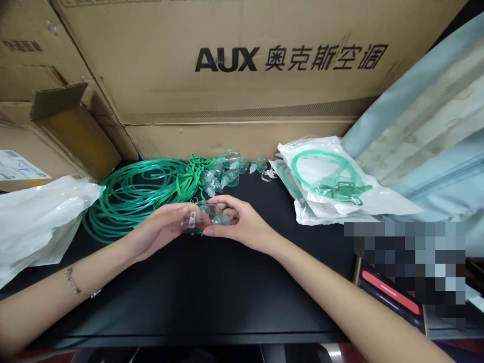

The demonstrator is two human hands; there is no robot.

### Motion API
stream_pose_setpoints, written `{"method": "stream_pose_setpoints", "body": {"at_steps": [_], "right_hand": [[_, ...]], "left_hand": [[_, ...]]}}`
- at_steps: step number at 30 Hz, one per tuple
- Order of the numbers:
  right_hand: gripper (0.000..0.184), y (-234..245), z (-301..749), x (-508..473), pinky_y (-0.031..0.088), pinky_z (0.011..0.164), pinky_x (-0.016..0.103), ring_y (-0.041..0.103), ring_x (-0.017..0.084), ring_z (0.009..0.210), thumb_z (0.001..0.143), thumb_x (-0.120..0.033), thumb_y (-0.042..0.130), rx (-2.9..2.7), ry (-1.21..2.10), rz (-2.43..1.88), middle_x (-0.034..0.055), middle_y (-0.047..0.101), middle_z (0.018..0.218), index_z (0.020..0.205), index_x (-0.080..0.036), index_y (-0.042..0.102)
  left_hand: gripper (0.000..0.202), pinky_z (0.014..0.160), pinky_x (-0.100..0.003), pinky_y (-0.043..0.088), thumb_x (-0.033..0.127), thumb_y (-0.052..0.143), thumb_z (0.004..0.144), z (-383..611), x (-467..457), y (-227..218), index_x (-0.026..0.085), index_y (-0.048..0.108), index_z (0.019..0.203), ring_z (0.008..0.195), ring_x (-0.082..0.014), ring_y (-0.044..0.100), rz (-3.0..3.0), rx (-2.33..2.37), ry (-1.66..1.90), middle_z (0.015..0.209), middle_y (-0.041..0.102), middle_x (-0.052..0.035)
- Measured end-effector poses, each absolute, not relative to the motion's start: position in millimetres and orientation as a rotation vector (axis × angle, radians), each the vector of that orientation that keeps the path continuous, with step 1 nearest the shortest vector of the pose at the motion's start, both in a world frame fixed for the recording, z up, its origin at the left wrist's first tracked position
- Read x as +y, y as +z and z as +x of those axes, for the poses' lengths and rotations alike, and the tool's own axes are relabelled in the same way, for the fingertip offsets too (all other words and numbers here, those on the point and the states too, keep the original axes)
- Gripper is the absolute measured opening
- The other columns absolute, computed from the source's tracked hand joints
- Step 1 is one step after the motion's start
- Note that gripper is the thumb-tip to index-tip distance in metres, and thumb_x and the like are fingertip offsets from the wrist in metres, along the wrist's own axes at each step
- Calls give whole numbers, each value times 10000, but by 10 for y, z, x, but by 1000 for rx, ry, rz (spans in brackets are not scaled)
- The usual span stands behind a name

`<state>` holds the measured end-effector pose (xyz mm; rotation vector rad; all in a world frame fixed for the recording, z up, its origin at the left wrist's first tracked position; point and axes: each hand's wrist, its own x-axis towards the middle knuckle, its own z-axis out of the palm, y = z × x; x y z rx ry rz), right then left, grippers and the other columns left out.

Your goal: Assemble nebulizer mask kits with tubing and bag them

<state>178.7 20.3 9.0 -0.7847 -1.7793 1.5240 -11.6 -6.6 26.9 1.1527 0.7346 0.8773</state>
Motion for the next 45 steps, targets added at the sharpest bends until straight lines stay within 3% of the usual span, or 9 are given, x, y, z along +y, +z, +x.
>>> {"method": "stream_pose_setpoints", "body": {"at_steps": [5, 9, 15, 19, 23, 30, 36, 45], "right_hand": [[358, 109, 1779, 192, 435, 659, 214, 550, 87, 753, 617, -242, 742, -1721, 1532, -829, -36, 539, 808, 835, -187, 462], [205, 169, 1775, 180, 397, 593, 213, 516, 76, 647, 745, -328, 626, -1736, 1594, -831, -30, 541, 720, 812, -154, 540], [163, 207, 1740, 107, 369, 554, 204, 493, 64, 567, 735, -269, 652, -1632, 1739, -827, -32, 555, 627, 697, -129, 578], [180, 190, 1728, 77, 374, 530, 205, 502, 76, 555, 722, -284, 666, -1445, 1877, -778, -27, 555, 615, 691, -135, 570], [172, 174, 1708, 82, 403, 551, 197, 514, 77, 579, 728, -276, 661, -1164, 1959, -664, -26, 543, 638, 694, -147, 552], [166, 83, 1626, 60, 446, 615, 198, 546, 83, 615, 702, -272, 683, -934, 2172, -585, -6, 566, 681, 733, -141, 587], [154, 68, 1629, 55, 448, 595, 193, 548, 86, 605, 690, -261, 694, -895, 2196, -587, 1, 580, 686, 747, -140, 617], [149, 83, 1635, 45, 447, 593, 176, 555, 71, 595, 692, -248, 700, -876, 2225, -544, -9, 578, 664, 734, -131, 617]], "left_hand": [[165, 838, -269, 446, 237, 611, 775, -147, -44, 259, 135, 669, 891, 845, -153, 646, 1356, 820, 831, 851, 716, -47], [163, 788, -264, 485, 253, 587, 792, -154, -39, 290, 118, 674, 820, 797, -156, 668, 1492, 826, 721, 808, 725, -55], [143, 734, -254, 506, 226, 573, 793, -115, -95, 361, 119, 668, 788, 779, -162, 675, 1621, 870, 651, 805, 729, -64], [148, 740, -265, 506, 241, 579, 788, -142, -74, 355, 123, 665, 815, 784, -164, 672, 1662, 834, 664, 823, 724, -67], [185, 804, -279, 496, 168, 682, 687, -194, 9, 294, 142, 652, 868, 852, -162, 656, 1639, 723, 744, 885, 712, -48], [76, 707, -255, 523, 146, 691, 660, -185, 32, 277, 125, 669, 729, 692, -141, 664, 1482, 751, 767, 722, 713, -30], [153, 692, -264, 526, 170, 726, 617, -199, 46, 292, 122, 689, 757, 700, -159, 667, 1463, 715, 730, 761, 721, -53], [146, 683, -248, 507, 240, 666, 712, -213, 35, 267, 122, 707, 788, 706, -157, 660, 1511, 713, 754, 754, 719, -71]]}}
